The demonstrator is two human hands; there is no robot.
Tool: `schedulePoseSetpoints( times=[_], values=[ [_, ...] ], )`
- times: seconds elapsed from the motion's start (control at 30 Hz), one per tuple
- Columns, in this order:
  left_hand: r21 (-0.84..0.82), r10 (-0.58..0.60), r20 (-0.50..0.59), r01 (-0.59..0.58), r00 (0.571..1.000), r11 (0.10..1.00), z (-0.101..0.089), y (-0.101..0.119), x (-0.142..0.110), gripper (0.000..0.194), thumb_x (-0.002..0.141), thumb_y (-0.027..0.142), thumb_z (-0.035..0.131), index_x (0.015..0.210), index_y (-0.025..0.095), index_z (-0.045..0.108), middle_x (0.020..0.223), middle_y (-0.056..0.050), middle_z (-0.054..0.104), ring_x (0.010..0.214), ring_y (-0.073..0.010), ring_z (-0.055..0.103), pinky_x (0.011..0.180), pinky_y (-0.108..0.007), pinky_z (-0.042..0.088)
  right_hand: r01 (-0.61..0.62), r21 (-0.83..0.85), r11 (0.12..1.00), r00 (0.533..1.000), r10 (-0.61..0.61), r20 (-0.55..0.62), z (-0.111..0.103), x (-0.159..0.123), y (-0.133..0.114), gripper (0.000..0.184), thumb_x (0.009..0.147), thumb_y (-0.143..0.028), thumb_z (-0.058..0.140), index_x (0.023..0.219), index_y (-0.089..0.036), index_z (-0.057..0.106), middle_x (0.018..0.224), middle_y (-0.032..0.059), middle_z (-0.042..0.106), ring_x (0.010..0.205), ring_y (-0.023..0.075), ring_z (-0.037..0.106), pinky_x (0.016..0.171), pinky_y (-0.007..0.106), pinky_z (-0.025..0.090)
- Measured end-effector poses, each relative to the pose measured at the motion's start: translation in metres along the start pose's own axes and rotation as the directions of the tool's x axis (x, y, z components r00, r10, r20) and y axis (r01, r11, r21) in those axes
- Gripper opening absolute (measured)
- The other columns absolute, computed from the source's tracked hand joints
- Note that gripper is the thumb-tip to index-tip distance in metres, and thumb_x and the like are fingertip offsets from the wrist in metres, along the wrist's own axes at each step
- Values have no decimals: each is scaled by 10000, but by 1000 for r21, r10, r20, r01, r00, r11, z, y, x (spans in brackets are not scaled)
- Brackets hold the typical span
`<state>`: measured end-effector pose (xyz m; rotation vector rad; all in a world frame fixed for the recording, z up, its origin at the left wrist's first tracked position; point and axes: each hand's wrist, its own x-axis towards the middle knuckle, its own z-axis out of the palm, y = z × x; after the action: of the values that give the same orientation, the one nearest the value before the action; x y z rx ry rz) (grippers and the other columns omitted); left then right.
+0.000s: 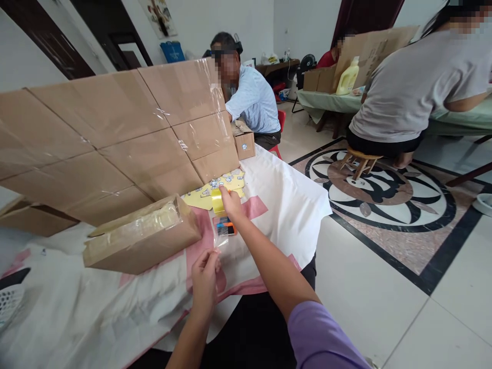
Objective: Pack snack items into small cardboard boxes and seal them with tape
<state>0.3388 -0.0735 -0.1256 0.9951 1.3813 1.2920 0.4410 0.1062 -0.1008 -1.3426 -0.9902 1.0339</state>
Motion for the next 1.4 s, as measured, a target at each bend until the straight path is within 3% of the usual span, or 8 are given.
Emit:
schedulePoseSetpoints(
  times=[0.23,0.4,0.53,0.63,0.77,0.9,1.03,1.4],
  values=[
    [153,-242,163,217,957,964,-18,1,9,473,679,615,725,625,171,570,511,17,501,379,-84,390,380,-204,208,-64,37,997,998,63,8,-2,-10,-12,393,863,-589,539,739,-217,515,715,-2,527,682,168,488,623,290,365],
    [233,-279,179,235,943,944,-36,9,9,500,643,617,768,600,154,583,499,-10,538,361,-84,419,368,-196,219,-67,24,997,997,66,52,-3,-5,-10,390,876,-580,505,753,-212,534,709,-3,543,655,166,495,597,285,358],
    [252,-135,50,118,990,960,-38,20,31,512,681,486,805,1063,177,661,920,-81,732,602,-131,631,503,-208,436,19,-29,999,1000,-19,8,-1,-6,-6,390,861,-553,561,673,-230,451,640,-35,454,632,154,430,596,283,311],
    [299,-31,36,19,999,954,-29,30,53,588,700,429,823,1208,214,618,1235,-120,690,856,-182,709,650,-239,522,100,-56,993,995,-100,2,0,-6,-3,421,862,-553,574,650,-237,395,625,-51,408,621,146,390,602,285,289],
    [349,-51,128,4,990,937,-13,33,70,508,685,475,838,1038,157,657,952,-122,757,713,-208,714,603,-272,529,174,-65,982,984,-173,31,0,-1,2,424,883,-550,548,649,-233,392,623,-61,390,616,138,362,608,285,271],
    [381,-29,113,-16,993,925,-5,23,71,515,729,518,792,1048,155,613,760,-74,744,567,-179,667,533,-258,490,179,-58,982,984,-177,34,2,1,4,444,887,-571,533,646,-235,370,626,-65,370,619,135,353,606,280,265],
    [435,-3,75,-29,997,900,-7,15,70,410,748,504,764,927,169,608,669,-55,712,514,-175,635,495,-252,456,157,-31,987,986,-155,55,5,-1,7,437,882,-599,524,681,-237,383,645,-66,384,629,135,369,610,272,288],
    [344,53,237,-135,970,929,-7,19,72,397,750,554,679,656,172,629,583,-11,605,532,-121,515,536,-229,381,159,57,986,983,-163,84,4,-5,10,427,871,-585,541,685,-238,378,655,-61,368,623,126,353,587,264,309]
  ],
)
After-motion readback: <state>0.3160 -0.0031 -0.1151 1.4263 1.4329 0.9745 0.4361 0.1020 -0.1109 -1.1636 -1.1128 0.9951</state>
